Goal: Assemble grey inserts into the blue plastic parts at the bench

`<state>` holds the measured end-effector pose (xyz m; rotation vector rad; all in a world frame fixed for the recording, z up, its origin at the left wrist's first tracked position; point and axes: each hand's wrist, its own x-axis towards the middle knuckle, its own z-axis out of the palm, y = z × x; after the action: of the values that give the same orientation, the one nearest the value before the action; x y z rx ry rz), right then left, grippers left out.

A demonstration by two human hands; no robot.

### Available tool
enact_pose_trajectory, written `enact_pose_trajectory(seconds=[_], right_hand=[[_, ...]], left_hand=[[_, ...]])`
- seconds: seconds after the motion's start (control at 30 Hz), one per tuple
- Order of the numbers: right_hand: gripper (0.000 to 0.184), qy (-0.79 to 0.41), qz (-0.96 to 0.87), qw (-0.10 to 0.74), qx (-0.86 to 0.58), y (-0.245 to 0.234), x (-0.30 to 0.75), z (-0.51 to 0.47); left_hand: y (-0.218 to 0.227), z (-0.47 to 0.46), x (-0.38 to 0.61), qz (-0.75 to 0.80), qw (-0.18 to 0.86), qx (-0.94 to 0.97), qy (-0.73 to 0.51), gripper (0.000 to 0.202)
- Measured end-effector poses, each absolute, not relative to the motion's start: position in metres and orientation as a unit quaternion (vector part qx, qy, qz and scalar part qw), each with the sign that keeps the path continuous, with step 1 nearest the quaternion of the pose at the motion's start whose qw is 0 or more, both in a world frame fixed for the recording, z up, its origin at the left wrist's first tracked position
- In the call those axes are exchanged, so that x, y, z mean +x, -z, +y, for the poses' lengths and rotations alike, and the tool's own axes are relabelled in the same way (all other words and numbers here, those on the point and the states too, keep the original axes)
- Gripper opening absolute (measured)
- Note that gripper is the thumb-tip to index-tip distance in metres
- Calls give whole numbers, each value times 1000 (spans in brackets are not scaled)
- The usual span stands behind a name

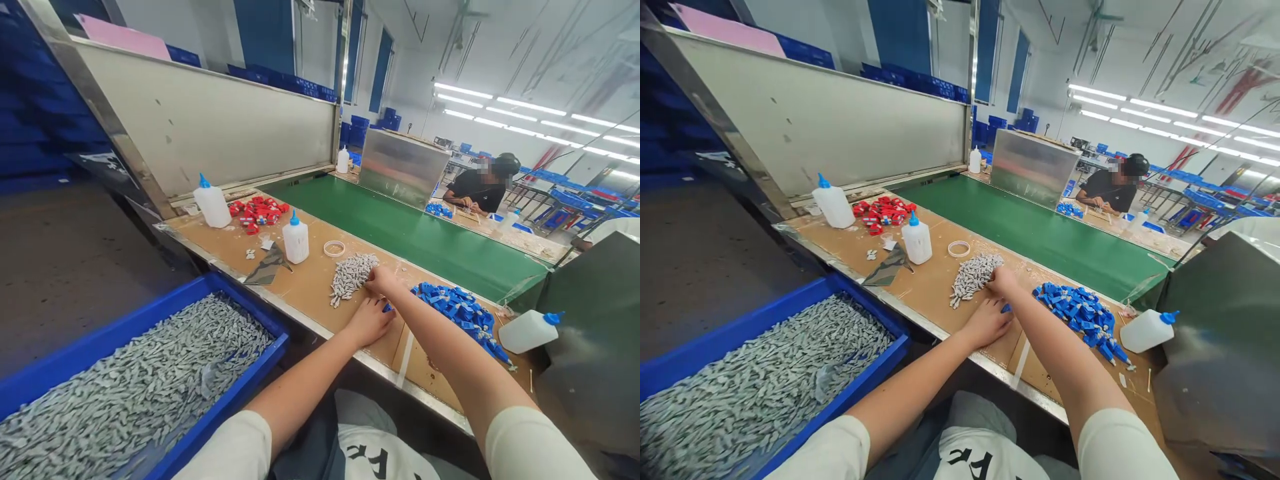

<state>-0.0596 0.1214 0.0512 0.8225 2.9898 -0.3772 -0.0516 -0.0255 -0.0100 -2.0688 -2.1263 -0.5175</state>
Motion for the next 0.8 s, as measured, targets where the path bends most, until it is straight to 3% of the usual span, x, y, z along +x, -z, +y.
enact_pose_trajectory(seconds=[0.2, 0.5, 0.7, 0.8], right_hand=[[16, 138, 949, -14, 282, -30, -68, 124], [34, 162, 965, -10, 204, -44, -52, 124], [4, 231, 959, -22, 164, -50, -63, 128], [12, 300, 933, -61, 191, -50, -54, 140]], left_hand=[[8, -24, -47, -709, 57, -682, 172, 47], [12, -23, -48, -709, 67, -674, 196, 39], [12, -24, -50, -706, 61, -674, 207, 33], [13, -25, -50, -701, 62, -674, 223, 32]])
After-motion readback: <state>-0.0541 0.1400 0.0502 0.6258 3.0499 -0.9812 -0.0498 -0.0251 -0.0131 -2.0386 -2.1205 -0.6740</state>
